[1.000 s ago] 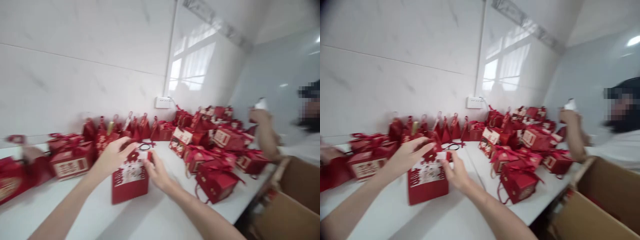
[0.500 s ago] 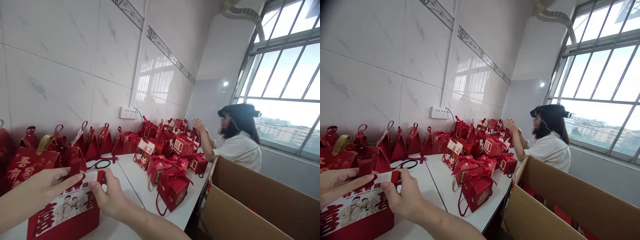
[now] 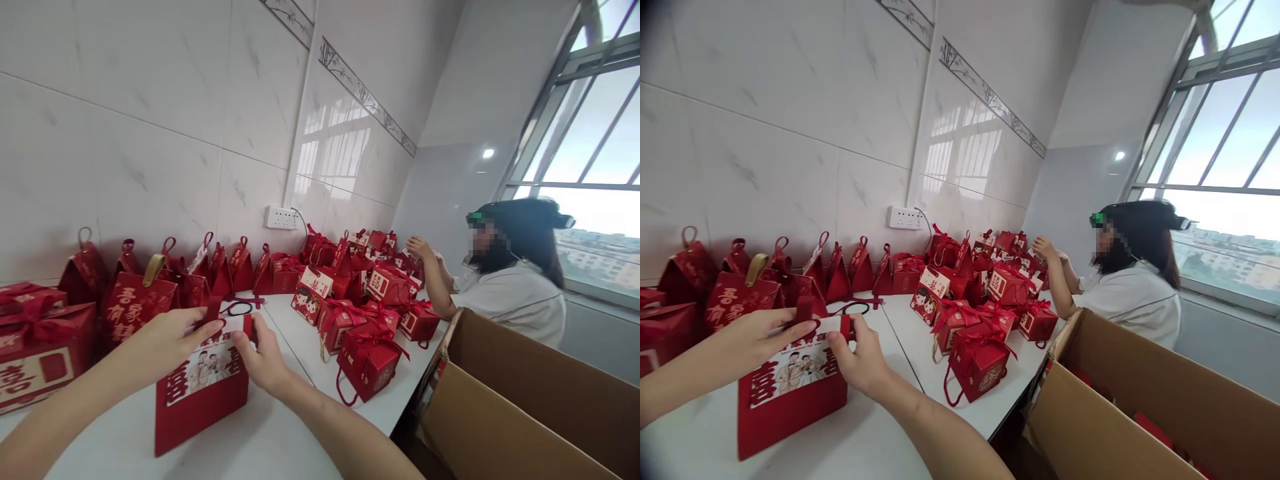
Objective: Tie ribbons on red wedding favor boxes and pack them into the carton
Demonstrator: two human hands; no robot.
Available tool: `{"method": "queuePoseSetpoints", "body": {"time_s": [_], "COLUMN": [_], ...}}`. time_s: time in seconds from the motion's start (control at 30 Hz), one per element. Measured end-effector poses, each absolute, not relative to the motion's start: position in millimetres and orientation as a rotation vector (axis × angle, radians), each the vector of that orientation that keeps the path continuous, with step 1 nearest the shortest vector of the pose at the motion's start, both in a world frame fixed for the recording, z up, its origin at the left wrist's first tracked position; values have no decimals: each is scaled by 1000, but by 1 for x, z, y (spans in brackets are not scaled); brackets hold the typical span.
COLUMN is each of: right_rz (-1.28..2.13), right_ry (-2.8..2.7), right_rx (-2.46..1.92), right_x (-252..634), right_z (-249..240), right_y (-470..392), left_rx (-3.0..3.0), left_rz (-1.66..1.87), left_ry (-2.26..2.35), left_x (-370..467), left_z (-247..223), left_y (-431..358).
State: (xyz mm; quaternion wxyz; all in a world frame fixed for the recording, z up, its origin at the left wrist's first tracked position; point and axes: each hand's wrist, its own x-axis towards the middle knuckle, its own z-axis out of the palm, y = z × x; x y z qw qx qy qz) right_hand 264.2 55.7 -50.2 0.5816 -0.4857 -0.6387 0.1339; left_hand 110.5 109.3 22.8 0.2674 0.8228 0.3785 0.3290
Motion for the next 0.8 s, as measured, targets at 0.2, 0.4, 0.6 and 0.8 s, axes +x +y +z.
{"method": "queuePoseSetpoints", "body": {"time_s": [0.2,0.4,0.6,0.8], "right_rz": [340,388,392,362], "right_ry": [-1462,-1456,-1482,-1497], "right_rx": [-1126,-1133,-1131,-1139], "right_x": [266,268,266,266], "right_z": [-54,-55,-51,-51], "right_y": [51,48,43,42], "left_rx": [2312,2226,2192,2182], "left_rz": [695,898,971,949], "left_ry": [915,849,851,882], "left_x": [102,101,104,104], "left_z": [40,39,39,43], "left_y": [95,91,88,85]}}
